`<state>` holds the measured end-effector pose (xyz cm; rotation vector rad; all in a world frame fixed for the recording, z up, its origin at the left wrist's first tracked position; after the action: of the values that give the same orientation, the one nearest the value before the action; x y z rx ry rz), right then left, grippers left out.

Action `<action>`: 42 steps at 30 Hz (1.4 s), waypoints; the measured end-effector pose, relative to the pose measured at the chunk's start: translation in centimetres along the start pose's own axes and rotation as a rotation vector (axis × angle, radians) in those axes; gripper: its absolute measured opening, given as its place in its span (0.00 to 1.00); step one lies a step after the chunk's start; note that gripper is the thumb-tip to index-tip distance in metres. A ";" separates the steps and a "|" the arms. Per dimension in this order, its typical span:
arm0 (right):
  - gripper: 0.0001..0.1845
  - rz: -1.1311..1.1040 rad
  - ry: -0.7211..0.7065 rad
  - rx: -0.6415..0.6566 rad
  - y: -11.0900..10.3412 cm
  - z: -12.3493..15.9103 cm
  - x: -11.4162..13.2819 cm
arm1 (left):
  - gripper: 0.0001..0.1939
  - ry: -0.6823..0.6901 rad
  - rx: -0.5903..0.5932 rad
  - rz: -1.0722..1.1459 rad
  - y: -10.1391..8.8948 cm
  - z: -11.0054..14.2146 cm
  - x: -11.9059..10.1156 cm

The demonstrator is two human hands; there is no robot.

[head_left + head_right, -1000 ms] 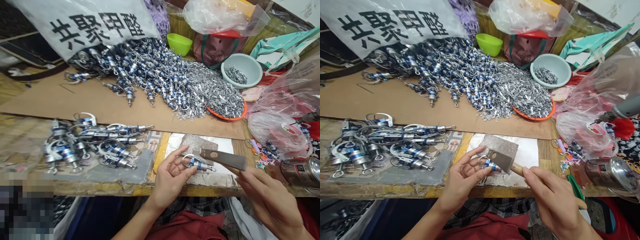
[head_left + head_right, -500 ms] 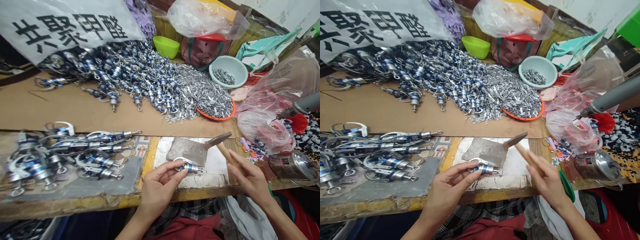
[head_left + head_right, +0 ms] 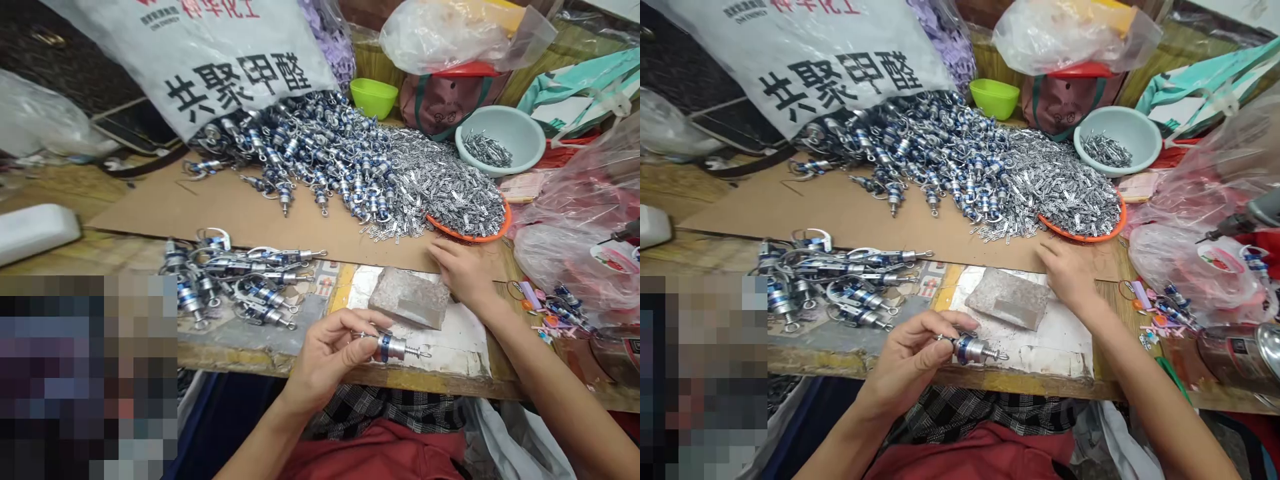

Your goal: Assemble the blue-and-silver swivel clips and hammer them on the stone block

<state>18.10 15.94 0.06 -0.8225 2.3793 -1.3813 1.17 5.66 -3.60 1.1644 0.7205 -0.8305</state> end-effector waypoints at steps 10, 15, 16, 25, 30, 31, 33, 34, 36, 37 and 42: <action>0.20 0.044 -0.113 0.139 5.2 -2.6 0.6 | 0.03 -0.029 0.008 0.054 -0.3 -0.5 0.4; 0.24 0.126 -0.172 0.103 5.1 -1.7 -0.3 | 0.04 -0.048 0.048 0.007 -0.1 -0.3 0.7; 0.22 0.147 -0.181 0.115 5.1 -1.6 -0.3 | 0.04 -0.053 0.049 0.000 -0.1 -0.3 0.8; 0.16 0.225 -0.203 0.205 4.5 -2.9 0.5 | 0.06 -0.100 0.027 0.011 0.0 -0.1 0.9; 0.18 0.234 -0.163 0.179 4.5 -2.6 0.2 | 0.08 -0.122 0.021 0.017 0.2 -0.1 0.9; 0.18 0.230 -0.154 0.171 4.4 -2.5 0.1 | 0.08 -0.119 0.020 0.019 0.2 0.0 0.9; 0.18 0.216 -0.134 0.152 4.3 -2.4 0.0 | 0.07 -0.110 0.023 0.024 0.3 0.1 0.8; 0.19 0.207 -0.123 0.142 4.3 -2.3 -0.1 | 0.07 -0.108 0.025 0.027 0.3 0.1 0.8; 0.19 0.192 -0.089 0.114 3.8 -2.3 -0.1 | 0.06 -0.106 0.028 0.031 0.3 0.3 0.8; 0.18 0.150 -0.057 0.071 3.3 -2.3 -0.1 | 0.07 -0.106 0.026 0.033 0.3 0.3 0.8; 0.10 -0.362 0.176 -0.317 -3.1 -1.9 1.3 | 0.06 0.016 -0.019 -0.075 0.2 -0.1 -0.2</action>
<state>17.18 15.30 3.73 -1.3199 2.7320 -1.2553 1.23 5.78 -3.40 1.1340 0.7878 -0.8761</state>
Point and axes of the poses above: each hand's wrist, its own z-axis away from the middle knuckle, its own y-axis out of the palm, x = y × z, the point moved 8 cm from there along -z, towards the middle knuckle, and after that the axes turned 13 degrees about -x, right-handed, at the moved point
